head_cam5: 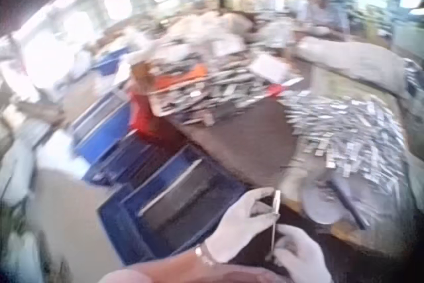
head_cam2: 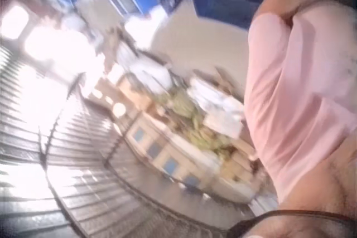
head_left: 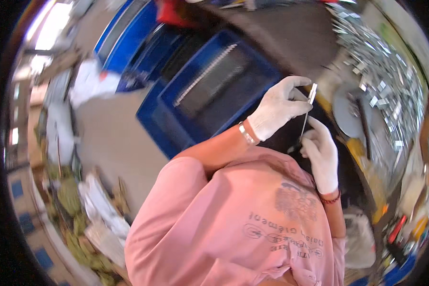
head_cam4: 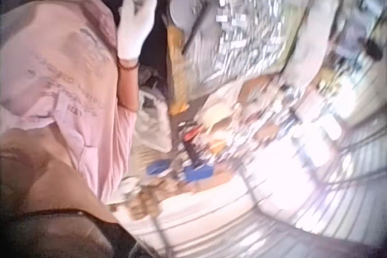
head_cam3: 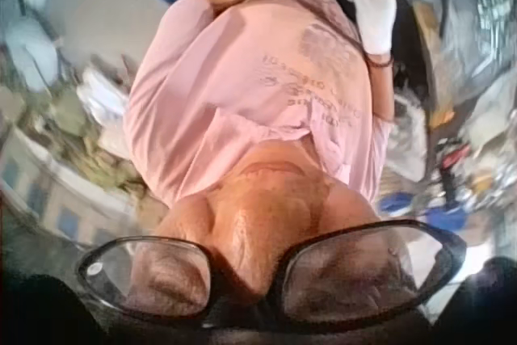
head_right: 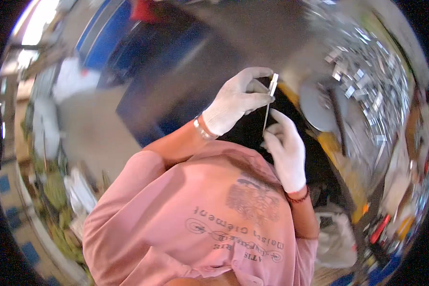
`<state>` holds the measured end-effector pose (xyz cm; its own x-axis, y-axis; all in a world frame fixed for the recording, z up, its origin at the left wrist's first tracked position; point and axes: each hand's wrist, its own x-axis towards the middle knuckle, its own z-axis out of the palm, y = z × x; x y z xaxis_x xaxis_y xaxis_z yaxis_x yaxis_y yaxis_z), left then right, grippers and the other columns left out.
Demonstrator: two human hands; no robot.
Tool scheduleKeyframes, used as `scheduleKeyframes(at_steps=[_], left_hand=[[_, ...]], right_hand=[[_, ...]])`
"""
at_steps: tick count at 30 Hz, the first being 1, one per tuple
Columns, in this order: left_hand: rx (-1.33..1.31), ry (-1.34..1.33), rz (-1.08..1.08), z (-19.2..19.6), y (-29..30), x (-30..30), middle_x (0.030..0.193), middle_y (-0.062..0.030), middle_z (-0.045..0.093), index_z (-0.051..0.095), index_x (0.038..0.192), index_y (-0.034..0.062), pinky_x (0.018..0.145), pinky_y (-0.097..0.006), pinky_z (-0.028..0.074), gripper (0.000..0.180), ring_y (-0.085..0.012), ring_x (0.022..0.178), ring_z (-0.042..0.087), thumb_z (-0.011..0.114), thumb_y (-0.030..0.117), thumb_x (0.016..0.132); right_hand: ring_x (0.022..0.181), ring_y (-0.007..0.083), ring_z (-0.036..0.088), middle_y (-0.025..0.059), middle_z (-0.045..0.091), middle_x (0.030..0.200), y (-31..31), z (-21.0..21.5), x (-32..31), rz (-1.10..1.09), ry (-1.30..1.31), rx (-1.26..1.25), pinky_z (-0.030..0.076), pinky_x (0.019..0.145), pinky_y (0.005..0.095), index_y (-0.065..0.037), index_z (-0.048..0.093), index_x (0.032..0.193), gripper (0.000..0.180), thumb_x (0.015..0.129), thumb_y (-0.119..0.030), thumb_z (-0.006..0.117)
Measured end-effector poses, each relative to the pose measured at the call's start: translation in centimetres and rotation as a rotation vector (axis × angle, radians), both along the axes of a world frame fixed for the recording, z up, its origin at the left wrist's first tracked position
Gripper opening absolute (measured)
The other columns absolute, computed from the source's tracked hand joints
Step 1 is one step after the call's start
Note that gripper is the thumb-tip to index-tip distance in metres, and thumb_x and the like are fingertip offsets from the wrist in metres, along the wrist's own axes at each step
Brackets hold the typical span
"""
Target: Assembling small metal pins into a circular base plate on a workbench.
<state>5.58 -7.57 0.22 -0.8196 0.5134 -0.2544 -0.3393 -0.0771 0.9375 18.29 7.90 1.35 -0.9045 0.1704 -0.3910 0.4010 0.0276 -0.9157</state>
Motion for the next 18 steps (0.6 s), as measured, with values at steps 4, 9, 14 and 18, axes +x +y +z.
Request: scheduleKeyframes(at_steps=[4,9,14,18], left_hand=[[-0.222,-0.042,0.246,-1.7,-8.6,-2.2,0.097,-0.0065,0.071,0.062,0.140,0.0007,0.063,-0.025,0.050,0.059,-0.0107,0.077,0.062,0.081,0.007,0.085],[-0.863,0.072,0.498,-10.3,-26.4,-6.4,0.098,-0.0088,0.075,0.070,0.133,-0.0005,0.062,-0.030,0.054,0.049,-0.0135,0.074,0.068,0.078,0.008,0.085],[-1.372,-0.001,0.242,-19.7,-41.1,-8.6,0.079,-0.0126,0.072,0.074,0.117,0.0004,0.051,-0.036,0.051,0.036,-0.0223,0.061,0.069,0.070,-0.003,0.082],[-1.790,0.230,-0.133,-20.6,-44.4,-9.4,0.088,-0.0185,0.077,0.078,0.095,-0.0010,0.057,-0.044,0.055,0.017,-0.0310,0.068,0.075,0.072,0.006,0.081]], right_hand=[[0.083,0.0083,0.061,0.0048,0.068,0.110,1.2,-0.3,0.6,0.085,-0.064,0.020,0.053,0.077,0.0243,-0.003,0.054,0.154,0.049,0.105,-0.003,0.059],[0.084,0.0095,0.059,0.0074,0.068,0.113,1.7,-1.3,0.5,0.091,-0.130,0.046,0.052,0.078,0.0259,0.001,0.058,0.150,0.047,0.104,-0.012,0.055],[0.085,0.0095,0.059,0.0077,0.068,0.114,1.6,-2.1,0.2,0.131,-0.152,-0.051,0.052,0.080,0.0261,0.001,0.059,0.149,0.048,0.103,-0.013,0.055],[0.086,0.0082,0.060,0.0066,0.069,0.115,2.2,-1.8,0.6,0.167,-0.159,-0.143,0.053,0.083,0.0255,0.000,0.058,0.150,0.046,0.105,-0.008,0.055]])
